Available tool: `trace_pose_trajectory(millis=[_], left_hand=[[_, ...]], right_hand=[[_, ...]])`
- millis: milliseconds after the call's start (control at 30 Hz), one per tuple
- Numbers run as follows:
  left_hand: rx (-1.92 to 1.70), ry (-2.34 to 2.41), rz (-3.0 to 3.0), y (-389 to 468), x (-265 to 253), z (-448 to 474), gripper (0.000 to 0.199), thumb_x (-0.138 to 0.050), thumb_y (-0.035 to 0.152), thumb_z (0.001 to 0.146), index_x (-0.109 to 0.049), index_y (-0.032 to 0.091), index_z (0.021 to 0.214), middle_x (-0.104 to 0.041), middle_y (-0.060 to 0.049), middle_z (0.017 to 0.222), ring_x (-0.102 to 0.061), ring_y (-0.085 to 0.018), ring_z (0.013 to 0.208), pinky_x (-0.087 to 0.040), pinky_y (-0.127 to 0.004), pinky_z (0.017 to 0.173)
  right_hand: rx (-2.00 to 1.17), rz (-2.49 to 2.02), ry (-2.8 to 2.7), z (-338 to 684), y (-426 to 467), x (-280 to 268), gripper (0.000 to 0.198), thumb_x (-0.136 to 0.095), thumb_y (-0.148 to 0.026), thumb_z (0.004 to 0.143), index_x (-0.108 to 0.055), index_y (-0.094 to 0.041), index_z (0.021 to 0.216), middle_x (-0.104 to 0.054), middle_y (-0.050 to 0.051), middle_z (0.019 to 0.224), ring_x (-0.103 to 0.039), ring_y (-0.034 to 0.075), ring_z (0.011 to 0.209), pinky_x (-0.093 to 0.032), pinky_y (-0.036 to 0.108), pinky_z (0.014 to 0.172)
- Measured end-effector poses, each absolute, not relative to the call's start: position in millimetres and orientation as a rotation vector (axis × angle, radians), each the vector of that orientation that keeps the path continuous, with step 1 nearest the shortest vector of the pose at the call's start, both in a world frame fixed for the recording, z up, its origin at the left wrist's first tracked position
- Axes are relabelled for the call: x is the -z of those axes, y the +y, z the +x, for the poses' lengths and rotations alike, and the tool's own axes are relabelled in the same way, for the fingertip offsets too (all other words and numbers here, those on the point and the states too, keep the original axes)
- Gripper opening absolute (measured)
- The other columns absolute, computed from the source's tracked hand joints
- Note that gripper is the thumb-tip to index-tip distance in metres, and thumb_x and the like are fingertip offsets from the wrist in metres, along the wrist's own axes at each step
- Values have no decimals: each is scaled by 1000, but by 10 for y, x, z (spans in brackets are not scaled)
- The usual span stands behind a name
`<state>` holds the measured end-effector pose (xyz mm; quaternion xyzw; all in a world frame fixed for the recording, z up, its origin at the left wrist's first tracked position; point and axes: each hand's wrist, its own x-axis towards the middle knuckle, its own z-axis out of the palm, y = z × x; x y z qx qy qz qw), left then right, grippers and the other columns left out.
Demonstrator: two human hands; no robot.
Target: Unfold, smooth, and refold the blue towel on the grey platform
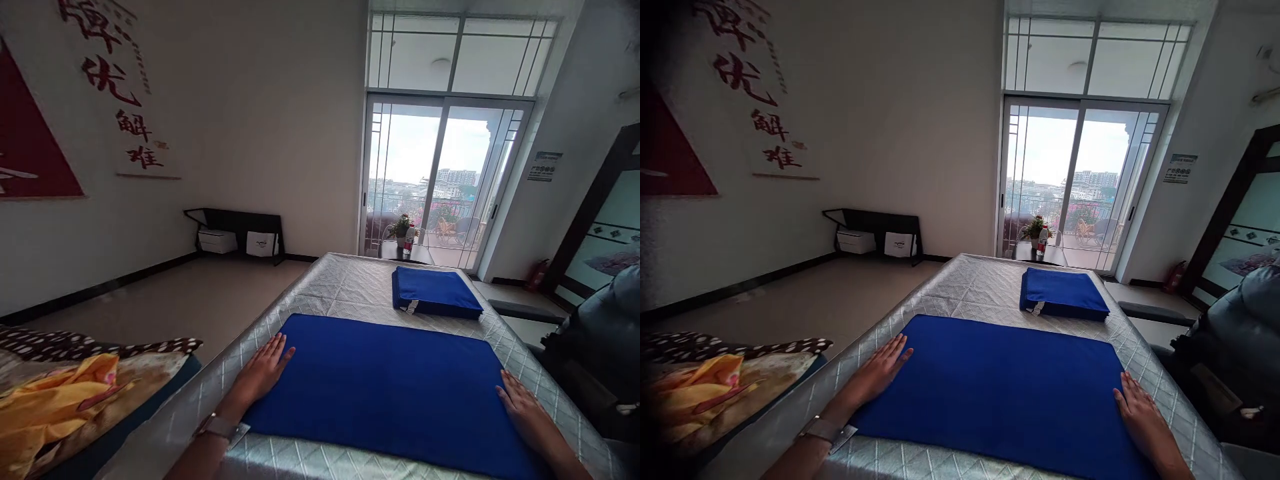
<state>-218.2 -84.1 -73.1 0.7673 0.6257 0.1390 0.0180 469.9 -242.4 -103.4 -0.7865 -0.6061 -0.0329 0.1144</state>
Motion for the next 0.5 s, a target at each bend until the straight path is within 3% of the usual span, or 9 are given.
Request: trace_pose_trajectory(millis=[267, 500], left_hand=[[-462, 1979, 2391, -897, 659, -2083, 70, -27, 54, 99, -40, 8, 150, -35, -16, 158, -31, -28, 147, -26, -45, 120], [-567, 2041, 2451, -1103, 396, -1834, 63, -27, 41, 98, -44, 4, 146, -41, -18, 154, -33, -28, 145, -26, -46, 120]], right_hand=[[104, -2366, -1723, 4587, -2420, 942, 79, -14, -51, 89, -34, -7, 152, -32, 11, 160, -27, 24, 148, -26, 47, 120], [312, -2354, -1661, 4117, -2675, 497, 69, -21, -37, 92, -36, -4, 151, -34, 14, 159, -26, 26, 148, -23, 48, 121]])
